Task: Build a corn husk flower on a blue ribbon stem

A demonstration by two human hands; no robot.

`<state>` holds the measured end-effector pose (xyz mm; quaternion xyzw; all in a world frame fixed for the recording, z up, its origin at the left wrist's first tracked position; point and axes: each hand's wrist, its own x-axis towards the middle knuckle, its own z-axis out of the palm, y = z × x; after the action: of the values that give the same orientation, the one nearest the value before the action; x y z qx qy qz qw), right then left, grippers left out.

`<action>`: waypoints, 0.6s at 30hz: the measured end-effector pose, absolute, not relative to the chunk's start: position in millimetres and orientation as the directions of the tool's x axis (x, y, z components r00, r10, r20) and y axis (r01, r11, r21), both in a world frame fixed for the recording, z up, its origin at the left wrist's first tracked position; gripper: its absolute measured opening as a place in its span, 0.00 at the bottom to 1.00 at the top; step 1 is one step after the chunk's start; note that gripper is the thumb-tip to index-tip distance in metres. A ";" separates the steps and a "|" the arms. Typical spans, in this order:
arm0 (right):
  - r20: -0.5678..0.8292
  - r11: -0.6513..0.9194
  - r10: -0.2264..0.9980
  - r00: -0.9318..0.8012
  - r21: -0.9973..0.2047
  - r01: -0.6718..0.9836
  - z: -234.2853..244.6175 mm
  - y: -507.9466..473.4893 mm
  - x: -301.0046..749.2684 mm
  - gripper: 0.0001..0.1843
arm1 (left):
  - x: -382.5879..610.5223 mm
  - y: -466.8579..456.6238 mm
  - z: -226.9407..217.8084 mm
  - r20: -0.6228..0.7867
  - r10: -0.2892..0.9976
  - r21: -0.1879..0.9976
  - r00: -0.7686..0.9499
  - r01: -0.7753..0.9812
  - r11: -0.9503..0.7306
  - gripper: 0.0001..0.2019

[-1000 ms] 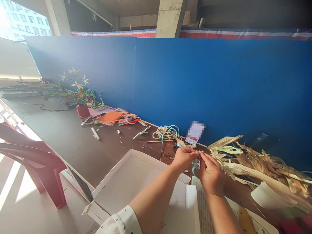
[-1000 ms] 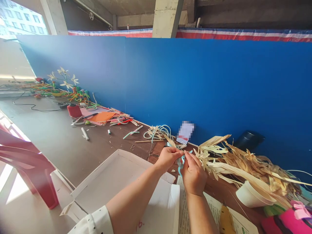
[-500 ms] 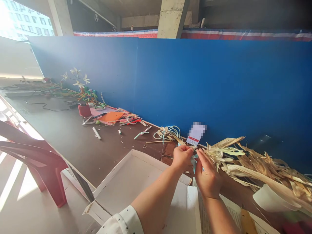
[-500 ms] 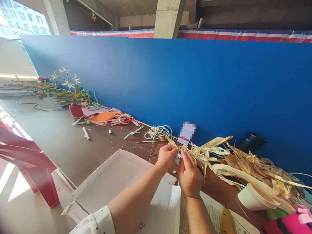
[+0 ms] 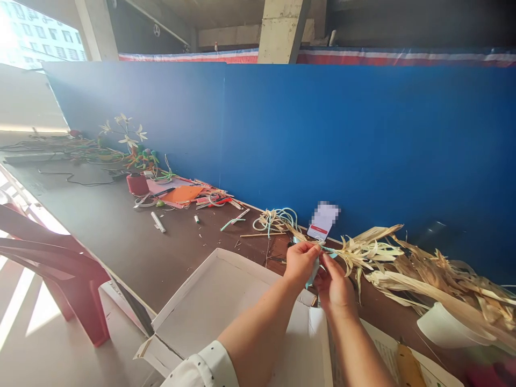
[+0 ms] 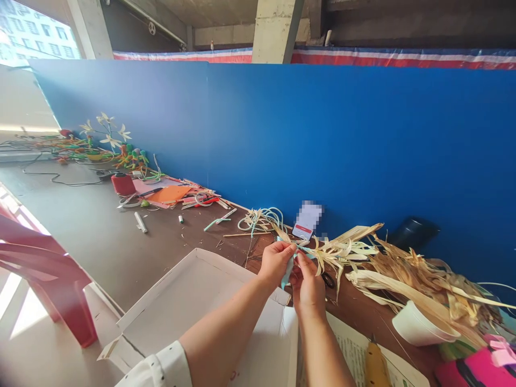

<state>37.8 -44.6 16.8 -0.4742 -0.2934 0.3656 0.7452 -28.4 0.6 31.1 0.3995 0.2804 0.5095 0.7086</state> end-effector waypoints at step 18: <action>0.117 0.419 0.726 0.677 -0.856 -0.302 23.4 -44.6 57.5 0.20 | -16.1 -8.6 24.4 0.097 0.932 0.863 0.349 -0.496 0.096 0.13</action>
<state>57.5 -44.6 23.4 -0.4344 -0.2446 0.3188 0.8062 -16.1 -8.6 24.4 0.4350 0.2505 0.5128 0.6965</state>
